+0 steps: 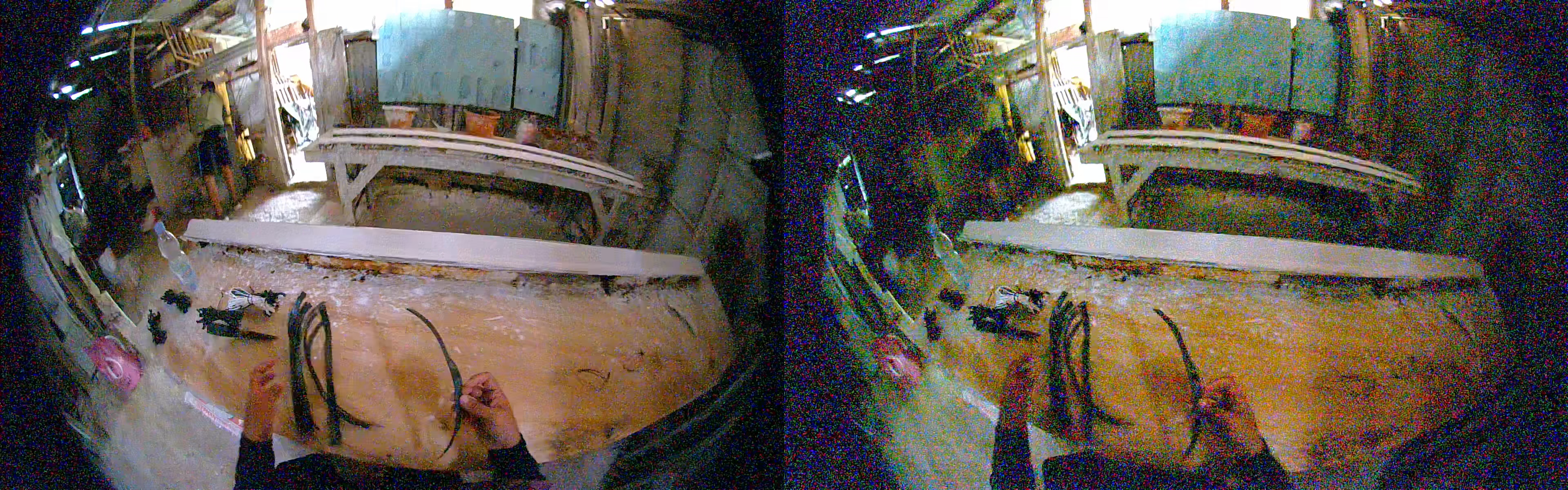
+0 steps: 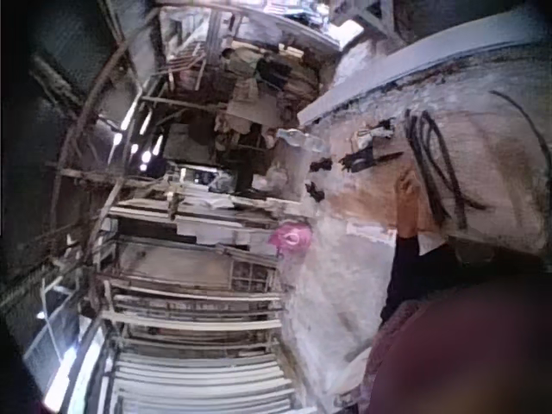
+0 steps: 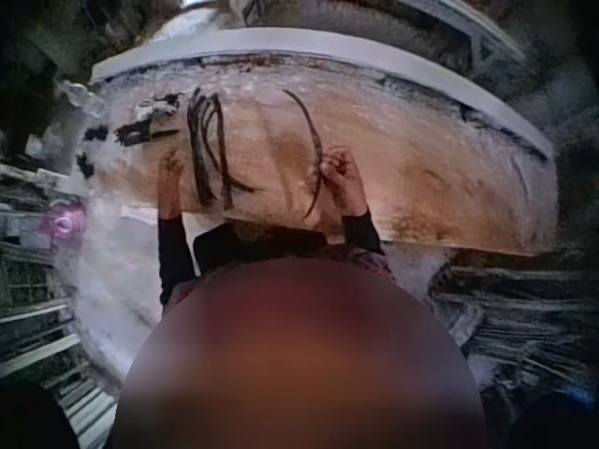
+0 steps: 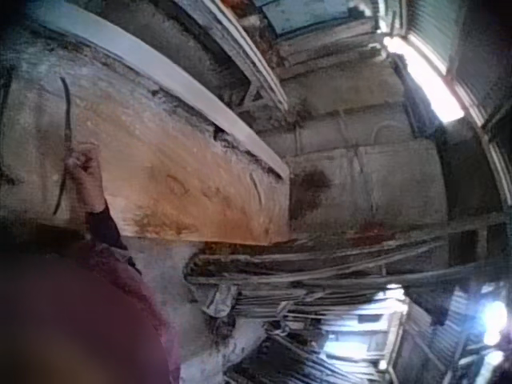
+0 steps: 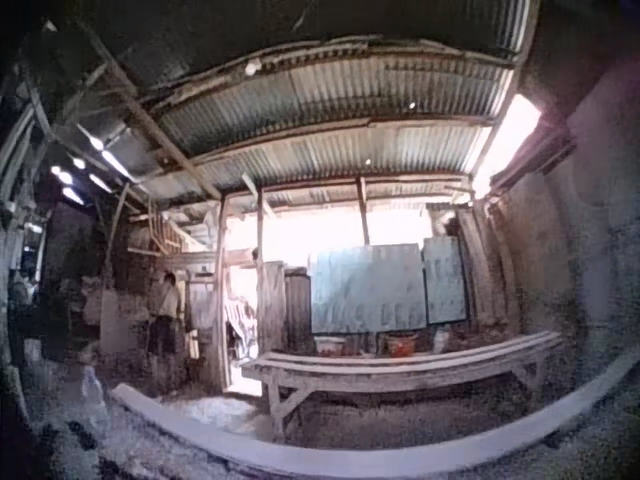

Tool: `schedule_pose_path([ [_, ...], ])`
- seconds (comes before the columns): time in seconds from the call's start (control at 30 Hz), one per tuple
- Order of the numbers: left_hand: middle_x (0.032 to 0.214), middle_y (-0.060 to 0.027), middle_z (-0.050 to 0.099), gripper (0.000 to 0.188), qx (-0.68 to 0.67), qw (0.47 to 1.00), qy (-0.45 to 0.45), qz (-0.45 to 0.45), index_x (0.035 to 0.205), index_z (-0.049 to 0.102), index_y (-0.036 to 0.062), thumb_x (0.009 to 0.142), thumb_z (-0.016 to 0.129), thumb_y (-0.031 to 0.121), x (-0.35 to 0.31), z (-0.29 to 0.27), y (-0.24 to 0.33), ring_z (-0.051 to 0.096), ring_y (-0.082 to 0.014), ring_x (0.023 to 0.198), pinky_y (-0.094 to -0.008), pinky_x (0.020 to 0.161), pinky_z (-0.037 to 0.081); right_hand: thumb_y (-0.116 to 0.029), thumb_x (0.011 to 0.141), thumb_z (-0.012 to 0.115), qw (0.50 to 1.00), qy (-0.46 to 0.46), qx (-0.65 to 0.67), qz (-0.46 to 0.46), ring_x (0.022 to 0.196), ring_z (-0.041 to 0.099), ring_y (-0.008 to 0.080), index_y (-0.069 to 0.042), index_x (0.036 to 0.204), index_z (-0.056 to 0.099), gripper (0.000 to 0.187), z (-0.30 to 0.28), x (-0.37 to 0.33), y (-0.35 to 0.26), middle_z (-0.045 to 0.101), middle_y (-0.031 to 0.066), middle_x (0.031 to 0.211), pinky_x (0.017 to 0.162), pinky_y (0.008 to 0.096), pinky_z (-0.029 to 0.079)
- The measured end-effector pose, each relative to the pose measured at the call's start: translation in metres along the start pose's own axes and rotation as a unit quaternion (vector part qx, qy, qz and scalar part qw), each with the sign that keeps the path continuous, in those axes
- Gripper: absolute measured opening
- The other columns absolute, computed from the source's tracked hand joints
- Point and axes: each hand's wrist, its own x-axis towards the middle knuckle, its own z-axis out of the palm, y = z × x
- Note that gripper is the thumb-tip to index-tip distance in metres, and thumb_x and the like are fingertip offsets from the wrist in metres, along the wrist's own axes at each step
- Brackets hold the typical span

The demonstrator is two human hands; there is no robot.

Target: The person handles multiple black cable strips on a wooden workbench, repeatedly folding, twisting, and tying them together by hand. Another person in the background moves around the workshop and occasionally touches a long white board on a separate table.

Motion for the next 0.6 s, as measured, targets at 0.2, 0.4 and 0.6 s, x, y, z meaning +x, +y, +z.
schedule_pose_path([
  [0.2, 0.094, -0.0050, 0.052, 0.027, 0.073, 0.991, -0.105, -0.027, 0.101, 0.050, 0.0046, 0.079, 0.050, 0.019, -0.094, 0.041, 0.096, 0.051, -0.0157, 0.084, -0.0270, 0.076, 0.041, -0.002, 0.074, 0.055, 0.986, -0.058, 0.157, 0.026, 0.068, 0.051, 0.0140, -0.008, 0.087, 0.044, 0.018, -0.017, -0.069, -0.007, 0.049, 0.0023, 0.074, 0.058, 0.0265, 0.045],
  [0.4, 0.093, -0.0067, 0.055, 0.032, -0.025, 0.958, -0.286, 0.023, 0.110, 0.047, 0.0039, 0.082, 0.048, 0.019, -0.145, 0.122, 0.108, 0.053, -0.0126, 0.075, -0.0242, 0.065, 0.044, -0.003, 0.075, 0.054, 0.993, -0.080, 0.086, 0.026, 0.066, 0.051, 0.0125, -0.008, 0.088, 0.046, 0.016, -0.006, -0.106, -0.008, 0.051, 0.0024, 0.075, 0.058, 0.0255, 0.043],
  [0.6, 0.085, -0.0030, 0.055, 0.031, -0.086, 0.940, -0.326, 0.051, 0.110, 0.047, 0.0029, 0.081, 0.049, 0.016, -0.129, 0.152, 0.105, 0.052, -0.0097, 0.068, -0.0217, 0.061, 0.044, -0.014, 0.077, 0.057, 0.986, -0.043, -0.144, -0.070, 0.064, 0.046, 0.0067, -0.005, 0.088, 0.051, 0.015, 0.012, -0.121, -0.004, 0.051, -0.0005, 0.073, 0.057, 0.0201, 0.039],
])
